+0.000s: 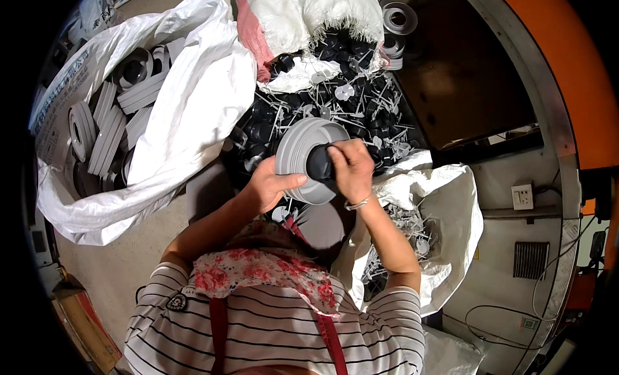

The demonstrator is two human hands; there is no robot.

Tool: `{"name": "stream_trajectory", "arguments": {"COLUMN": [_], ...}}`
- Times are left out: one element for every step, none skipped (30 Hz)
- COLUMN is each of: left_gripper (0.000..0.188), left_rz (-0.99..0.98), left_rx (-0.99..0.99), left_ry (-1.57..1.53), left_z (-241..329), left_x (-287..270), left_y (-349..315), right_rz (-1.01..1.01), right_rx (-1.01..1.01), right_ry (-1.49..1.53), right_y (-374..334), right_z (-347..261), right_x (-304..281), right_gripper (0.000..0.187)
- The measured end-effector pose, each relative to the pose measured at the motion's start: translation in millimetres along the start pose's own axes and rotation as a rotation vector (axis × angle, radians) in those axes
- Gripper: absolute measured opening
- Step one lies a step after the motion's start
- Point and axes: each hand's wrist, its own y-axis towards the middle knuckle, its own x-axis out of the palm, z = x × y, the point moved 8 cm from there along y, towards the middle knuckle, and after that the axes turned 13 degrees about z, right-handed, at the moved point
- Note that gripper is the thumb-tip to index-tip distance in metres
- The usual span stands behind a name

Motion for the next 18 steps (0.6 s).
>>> {"name": "stream_trajectory", "arguments": {"left_gripper": [0.04,0.036,0.033,0.033,0.035,0.037,0.039,0.038,0.038,0.038,0.038,0.038,0.039,0.04,0.041,0.046,0.051,0.057], "left_rz": [0.012,0.025,0.037,0.045,0.044,0.041,0.033,0.042,0.032,0.021,0.01,-0.014,-0.012,-0.01,-0.007,0.004,0.015,0.027], "left_rx": [-0.01,-0.02,-0.029,0.002,0.032,0.06,0.088,0.109,0.069,0.033,-0.003,0.001,-0.009,-0.018,-0.027,0.013,0.053,0.093], "left_ry": [-0.052,-0.105,-0.157,-0.117,0.016,0.149,0.282,0.334,0.309,0.281,0.253,0.244,0.308,0.372,0.436,0.461,0.486,0.511], "left_z": [2,4,6,5,8,13,19,25,25,26,25,27,28,29,28,30,30,30], "left_x": [0,0,-2,-10,-14,-16,-16,-17,-18,-18,-18,-17,-17,-18,-19,-19,-18,-17], "left_y": [-7,-14,-20,-23,-30,-35,-40,-44,-48,-50,-52,-53,-55,-57,-58,-59,-61,-63], "right_rz": [-0.042,-0.105,-0.168,-0.236,-0.314,-0.359,-0.398,-0.397,-0.395,-0.395,-0.389,-0.384,-0.375,-0.378,-0.358,-0.338,-0.317,-0.26], "right_rx": [0.018,0.009,-0.001,-0.012,-0.092,-0.052,-0.012,-0.046,-0.079,-0.117,-0.218,-0.32,-0.419,-0.446,-0.394,-0.343,-0.292,-0.162], "right_ry": [0.0,0.021,0.041,0.063,-0.043,-0.058,-0.078,-0.05,-0.021,0.004,-0.056,-0.115,-0.175,-0.208,-0.149,-0.092,-0.035,0.024], "right_y": [-8,-12,-13,-14,-18,-22,-27,-30,-33,-34,-37,-43,-49,-53,-53,-54,-54,-53], "right_z": [-4,-12,-20,-32,-51,-56,-58,-66,-73,-78,-85,-91,-98,-101,-100,-97,-94,-88], "right_x": [8,12,14,16,19,22,24,24,23,22,22,23,23,24,23,22,21,19], "right_gripper": [0.016,0.023,0.03,0.037,0.06,0.064,0.068,0.069,0.069,0.069,0.07,0.07,0.071,0.073,0.073,0.073,0.072,0.067]}}
